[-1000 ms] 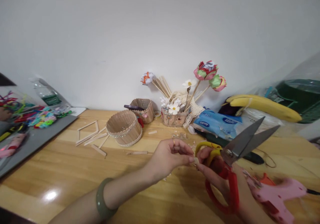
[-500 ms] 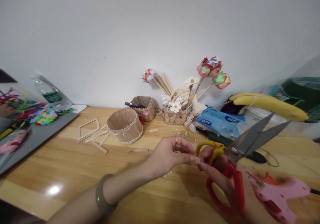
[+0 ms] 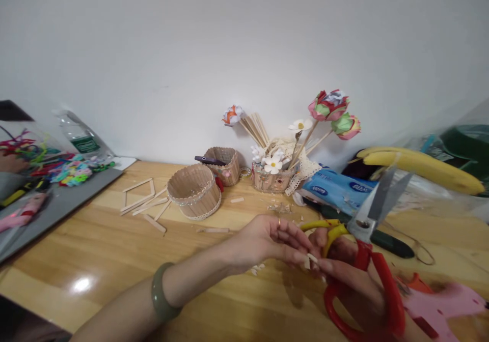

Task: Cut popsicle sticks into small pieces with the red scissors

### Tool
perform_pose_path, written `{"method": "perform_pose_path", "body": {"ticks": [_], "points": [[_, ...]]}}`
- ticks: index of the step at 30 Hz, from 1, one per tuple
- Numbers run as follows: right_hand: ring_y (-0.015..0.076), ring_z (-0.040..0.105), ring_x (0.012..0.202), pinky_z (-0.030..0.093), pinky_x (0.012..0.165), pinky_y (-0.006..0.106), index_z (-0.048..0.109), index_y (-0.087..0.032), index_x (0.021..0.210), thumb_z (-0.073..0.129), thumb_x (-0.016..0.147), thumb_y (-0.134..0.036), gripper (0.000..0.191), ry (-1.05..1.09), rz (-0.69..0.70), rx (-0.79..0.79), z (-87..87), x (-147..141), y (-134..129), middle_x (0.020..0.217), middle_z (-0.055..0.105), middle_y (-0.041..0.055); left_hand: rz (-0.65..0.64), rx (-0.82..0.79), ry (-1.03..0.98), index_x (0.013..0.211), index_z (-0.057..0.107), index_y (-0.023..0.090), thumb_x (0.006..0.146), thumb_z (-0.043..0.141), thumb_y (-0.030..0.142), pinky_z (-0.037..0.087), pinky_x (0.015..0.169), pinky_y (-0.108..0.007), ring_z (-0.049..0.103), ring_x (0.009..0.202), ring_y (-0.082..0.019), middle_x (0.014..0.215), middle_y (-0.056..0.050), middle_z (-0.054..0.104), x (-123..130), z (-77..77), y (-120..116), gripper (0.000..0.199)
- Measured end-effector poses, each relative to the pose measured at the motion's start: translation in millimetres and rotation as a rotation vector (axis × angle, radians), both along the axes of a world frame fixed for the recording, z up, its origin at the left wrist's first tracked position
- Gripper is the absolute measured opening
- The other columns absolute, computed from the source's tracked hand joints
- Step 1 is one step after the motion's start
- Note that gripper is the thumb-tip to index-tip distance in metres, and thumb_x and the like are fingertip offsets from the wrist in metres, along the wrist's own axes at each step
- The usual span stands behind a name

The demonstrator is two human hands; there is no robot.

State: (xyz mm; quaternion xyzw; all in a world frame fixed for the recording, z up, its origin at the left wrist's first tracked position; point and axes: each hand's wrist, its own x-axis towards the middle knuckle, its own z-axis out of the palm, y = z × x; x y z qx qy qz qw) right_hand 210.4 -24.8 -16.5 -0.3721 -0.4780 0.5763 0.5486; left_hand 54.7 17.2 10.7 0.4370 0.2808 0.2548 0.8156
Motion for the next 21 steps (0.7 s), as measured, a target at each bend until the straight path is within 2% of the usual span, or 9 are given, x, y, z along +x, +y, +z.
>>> {"method": "perform_pose_path", "body": {"ticks": [2, 5, 9, 12, 17, 21], "points": [[0.0129, 0.046, 0.045, 0.037, 0.041, 0.025, 0.056, -0.023, 0.063, 0.073, 0.059, -0.041, 0.025, -0.027, -0.034, -0.009, 0.3, 3.3, 2.1, 0.054, 0.053, -0.0021, 0.007, 0.035, 0.025, 0.071, 0.063, 0.011, 0.052, 0.079, 0.020, 0.043, 0.061, -0.021, 0.056, 0.060, -0.007, 0.068, 0.000, 0.063, -1.2, 0.1, 1.7, 0.026], [0.0137, 0.048, 0.048, 0.039, 0.044, 0.026, 0.055, -0.021, 0.060, 0.073, 0.058, -0.039, 0.026, -0.178, -0.119, -0.032, -2.6, 12.4, 7.0, 0.055, 0.053, -0.0011, 0.069, 0.091, 0.099, 0.075, 0.063, 0.011, 0.058, 0.073, 0.012, 0.044, 0.063, -0.022, 0.054, 0.061, -0.007, 0.064, 0.001, 0.059, -3.6, 1.5, 4.4, 0.020], [0.0140, 0.053, 0.054, 0.042, 0.051, 0.026, 0.055, -0.021, 0.065, 0.075, 0.059, -0.034, 0.025, -0.281, -0.179, -0.062, -11.0, 16.3, 13.0, 0.063, 0.058, -0.0007, 0.102, 0.159, 0.179, 0.083, 0.059, 0.011, 0.062, 0.065, 0.003, 0.043, 0.065, -0.023, 0.053, 0.061, -0.007, 0.064, 0.002, 0.057, -3.6, 3.0, 7.1, 0.023], [0.0163, 0.054, 0.058, 0.043, 0.055, 0.028, 0.056, -0.021, 0.061, 0.077, 0.051, -0.033, 0.027, -0.354, -0.181, -0.065, -10.2, 8.3, 13.9, 0.059, 0.058, -0.0005, 0.094, 0.283, 0.274, 0.088, 0.057, 0.012, 0.064, 0.064, 0.004, 0.042, 0.067, -0.023, 0.054, 0.064, -0.008, 0.067, 0.002, 0.058, -1.8, 0.1, 8.0, 0.026], [0.0133, 0.044, 0.045, 0.037, 0.042, 0.025, 0.053, -0.021, 0.052, 0.073, 0.050, -0.041, 0.029, -0.598, -0.217, -0.059, 3.7, -1.9, 11.5, 0.047, 0.048, -0.0022, 0.065, 0.535, 0.387, 0.092, 0.056, 0.014, 0.068, 0.059, 0.009, 0.042, 0.069, -0.024, 0.055, 0.073, -0.011, 0.074, 0.000, 0.058, -2.6, -8.3, 9.1, 0.024], [0.0149, 0.047, 0.046, 0.040, 0.044, 0.027, 0.051, -0.022, 0.052, 0.068, 0.056, -0.043, 0.028, -0.649, -0.231, 0.041, 1.3, 1.3, 9.3, 0.049, 0.049, -0.0022, -0.013, 0.507, 0.375, 0.088, 0.057, 0.013, 0.068, 0.058, 0.010, 0.042, 0.066, -0.023, 0.055, 0.070, -0.011, 0.073, 0.000, 0.058, -4.3, -10.7, 11.4, 0.021]]}}
